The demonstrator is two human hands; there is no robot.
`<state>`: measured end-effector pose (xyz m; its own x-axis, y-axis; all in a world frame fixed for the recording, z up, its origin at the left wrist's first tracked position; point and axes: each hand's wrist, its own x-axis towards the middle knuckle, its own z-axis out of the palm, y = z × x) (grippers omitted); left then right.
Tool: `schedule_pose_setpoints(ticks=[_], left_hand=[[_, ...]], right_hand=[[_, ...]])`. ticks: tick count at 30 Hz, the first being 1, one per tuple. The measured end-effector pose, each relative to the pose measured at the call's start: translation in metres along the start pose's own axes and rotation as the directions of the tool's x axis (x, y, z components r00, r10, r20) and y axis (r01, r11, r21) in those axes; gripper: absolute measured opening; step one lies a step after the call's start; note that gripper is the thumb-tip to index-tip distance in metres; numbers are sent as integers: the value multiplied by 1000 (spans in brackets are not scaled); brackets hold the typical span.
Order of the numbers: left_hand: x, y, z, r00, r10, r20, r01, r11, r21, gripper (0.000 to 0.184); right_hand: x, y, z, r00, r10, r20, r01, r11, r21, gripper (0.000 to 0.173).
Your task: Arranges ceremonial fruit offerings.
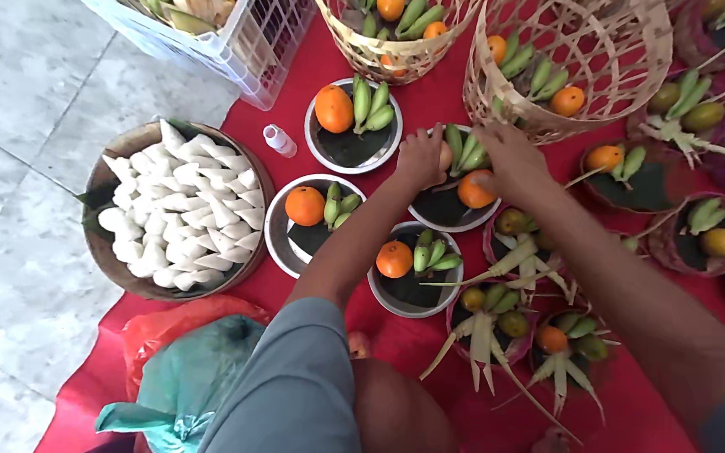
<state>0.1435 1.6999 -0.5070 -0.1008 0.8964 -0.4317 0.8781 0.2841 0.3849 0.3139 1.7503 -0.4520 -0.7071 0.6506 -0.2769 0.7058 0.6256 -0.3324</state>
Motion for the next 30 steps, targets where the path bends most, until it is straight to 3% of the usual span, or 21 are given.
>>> schedule_pose_setpoints(ticks=[3,6,10,13,15,17,21,23,25,27,29,30], left_hand=[[1,-3,7,998,2,-56,-3,1000,-11,99],[2,-4,13,996,31,-89,-31,1000,3,90],[1,-5,15,996,44,-83,-40,998,43,90],[0,-5,13,995,54,-85,-53,998,18,107],[-5,-5,11,986,105,-127,-111,993,-37,116],[-21,-8,-4,962,164,-217,-191,975,-113,111],[-136,-42,-56,877,114,-466,-258,931,-257,56],[-214,-69,-61,788,89,-610,-331,895,-298,45],[-295,-92,-35,735,-27,-677,-289,891,-350,46],[-361,-99,9,709,-251,-659,-89,896,-436,44],[-390,-96,53,669,-409,-621,26,847,-530,42],[-393,-91,70,641,-451,-621,36,826,-562,42]], right_hand=[[-27,-1,29,977,189,-102,-177,978,112,68],[-36,5,54,949,276,-150,-236,943,235,60],[-36,4,66,940,299,-162,-252,933,257,53],[-36,4,64,944,289,-161,-243,936,255,52],[-40,8,56,953,273,-135,-234,941,246,57],[-46,8,40,970,213,-119,-185,961,207,61],[-83,-52,23,974,-115,-194,162,955,249,52],[-111,-93,45,928,-326,-180,370,863,344,39],[-140,-136,93,873,-487,13,425,774,469,32],[-161,-175,144,754,-583,301,379,762,525,39],[-168,-197,187,641,-575,508,324,803,500,47],[-171,-201,202,633,-575,518,324,804,498,45]])
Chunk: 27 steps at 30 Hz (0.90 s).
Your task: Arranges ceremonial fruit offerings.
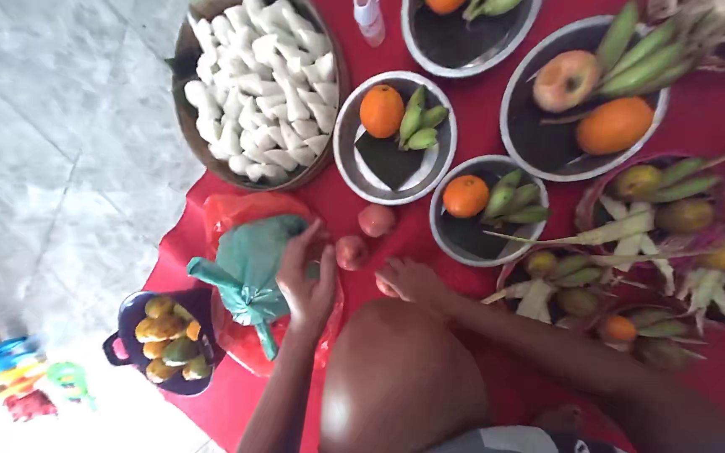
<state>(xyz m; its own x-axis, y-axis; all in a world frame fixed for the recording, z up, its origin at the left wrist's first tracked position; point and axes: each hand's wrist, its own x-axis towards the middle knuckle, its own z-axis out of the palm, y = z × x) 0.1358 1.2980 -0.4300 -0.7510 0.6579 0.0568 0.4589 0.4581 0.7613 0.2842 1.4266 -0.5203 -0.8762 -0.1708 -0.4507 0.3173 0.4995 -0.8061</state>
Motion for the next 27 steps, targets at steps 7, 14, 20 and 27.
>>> schedule_pose_setpoints(ticks=[7,14,20,27], left_hand=[[33,26,71,975,178,132,-164,980,-109,36],[89,48,171,729,444,522,-453,884,-119,45],[110,57,209,593,336,732,-458,888,-37,71],[113,53,214,609,349,713,-379,917,-125,46]], right_hand=[[-89,11,-76,955,38,-294,3,990,138,63],[-174,72,-109,762,431,-483,-134,835,533,75],[-172,81,-121,697,405,-592,-30,841,541,80],[-145,80,-85,675,230,-701,-144,973,181,80]])
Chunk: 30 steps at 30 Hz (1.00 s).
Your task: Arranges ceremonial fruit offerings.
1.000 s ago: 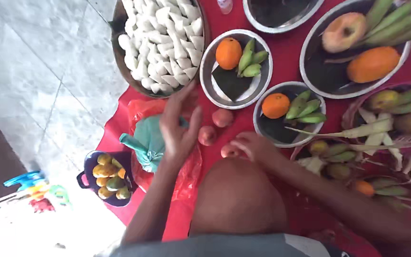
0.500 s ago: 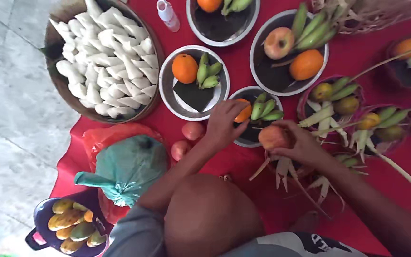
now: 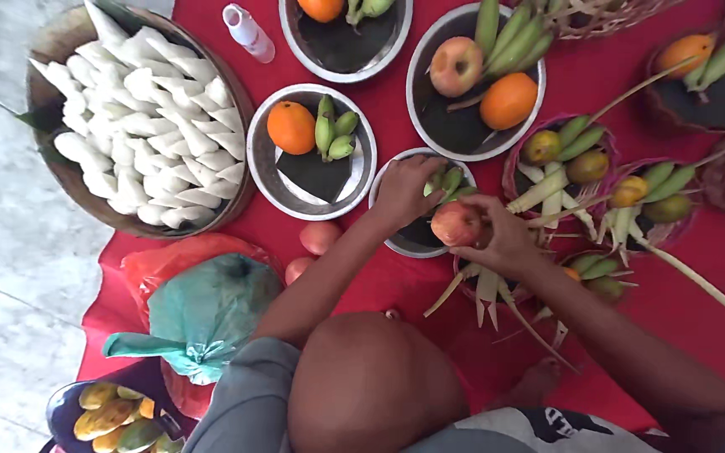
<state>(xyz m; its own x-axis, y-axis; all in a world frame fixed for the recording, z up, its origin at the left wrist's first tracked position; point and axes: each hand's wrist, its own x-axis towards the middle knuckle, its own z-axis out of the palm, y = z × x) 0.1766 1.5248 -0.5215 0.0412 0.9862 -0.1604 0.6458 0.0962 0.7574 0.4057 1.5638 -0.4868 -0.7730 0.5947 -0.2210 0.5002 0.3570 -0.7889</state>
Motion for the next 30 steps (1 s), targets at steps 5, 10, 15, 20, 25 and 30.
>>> schedule_pose_setpoints(ticks=[5,10,15,20,25,30], left_hand=[[-2,-3,5,996,39,-79,-41,999,-27,45],[3,10,3,1000,17,26,-19,998,63,50],[17,15,1,993,12,120,-27,993,117,55],[27,16,-2,973,-20,229,2,997,81,39],[24,21,-3,976,20,217,-32,998,55,31],[21,14,0,984,66,168,-78,995,67,30]], right_hand=[[-7,12,18,995,-90,-32,83,982,-170,67],[-2,6,29,998,-51,-48,36,962,-271,65],[-6,7,44,987,-7,-159,-25,980,-199,60],[-12,17,50,969,-51,-243,29,995,-96,57],[-14,27,57,949,-128,-290,63,973,-223,48],[-15,34,71,920,-145,-365,-9,922,-388,42]])
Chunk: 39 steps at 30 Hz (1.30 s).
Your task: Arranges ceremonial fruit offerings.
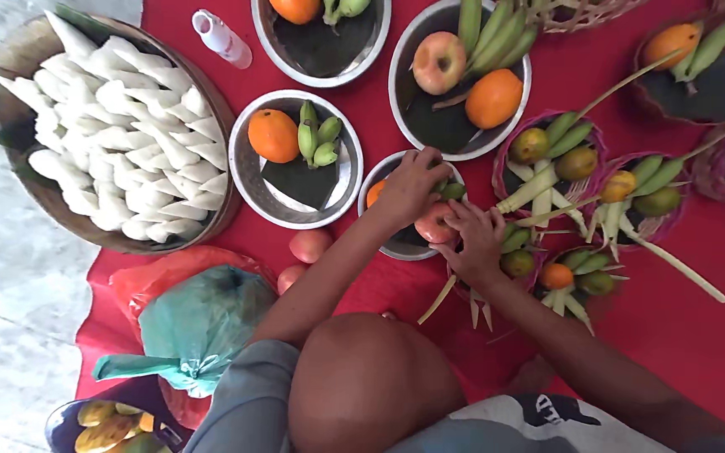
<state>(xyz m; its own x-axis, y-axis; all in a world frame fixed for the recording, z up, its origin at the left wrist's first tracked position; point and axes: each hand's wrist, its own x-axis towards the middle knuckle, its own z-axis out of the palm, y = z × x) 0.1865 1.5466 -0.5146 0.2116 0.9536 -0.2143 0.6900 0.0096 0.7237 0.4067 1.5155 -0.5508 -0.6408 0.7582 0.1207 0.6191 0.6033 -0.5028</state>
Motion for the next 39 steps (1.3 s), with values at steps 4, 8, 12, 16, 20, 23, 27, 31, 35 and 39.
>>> schedule_pose_setpoints(ticks=[4,8,12,16,20,23,27,31,35,39], left_hand=[[-2,-9,0,995,70,-69,-73,997,-36,47],[-23,-16,-17,965,68,-252,-112,980,-163,46],[-61,-12,-29,891,45,-453,-139,974,-177,35],[-116,-8,-36,792,-90,-604,-27,983,-181,32],[-186,-17,-23,557,-251,-791,215,964,-154,33],[-234,-15,3,428,-416,-802,454,866,-208,34],[-264,-5,46,471,-593,-653,627,746,-224,45],[-262,-11,55,482,-792,-375,789,578,-207,79],[-260,-20,58,423,-788,-447,826,538,-168,57],[-264,-19,57,417,-828,-375,822,520,-232,72]], right_hand=[[1,-3,-2,1000,20,18,-20,1000,9,44],[-2,8,4,999,-40,5,40,999,15,46],[-1,7,2,999,-36,13,36,999,0,50],[0,2,-2,999,-21,49,23,999,-22,58],[-1,-5,-10,998,-4,56,4,1000,-8,65],[5,-29,-18,996,-84,26,81,991,103,58],[22,-89,-2,914,-373,157,297,882,366,29],[64,-153,55,670,-618,412,492,785,377,40],[82,-174,99,554,-716,425,722,667,182,43],[85,-179,81,570,-574,588,581,788,205,29]])
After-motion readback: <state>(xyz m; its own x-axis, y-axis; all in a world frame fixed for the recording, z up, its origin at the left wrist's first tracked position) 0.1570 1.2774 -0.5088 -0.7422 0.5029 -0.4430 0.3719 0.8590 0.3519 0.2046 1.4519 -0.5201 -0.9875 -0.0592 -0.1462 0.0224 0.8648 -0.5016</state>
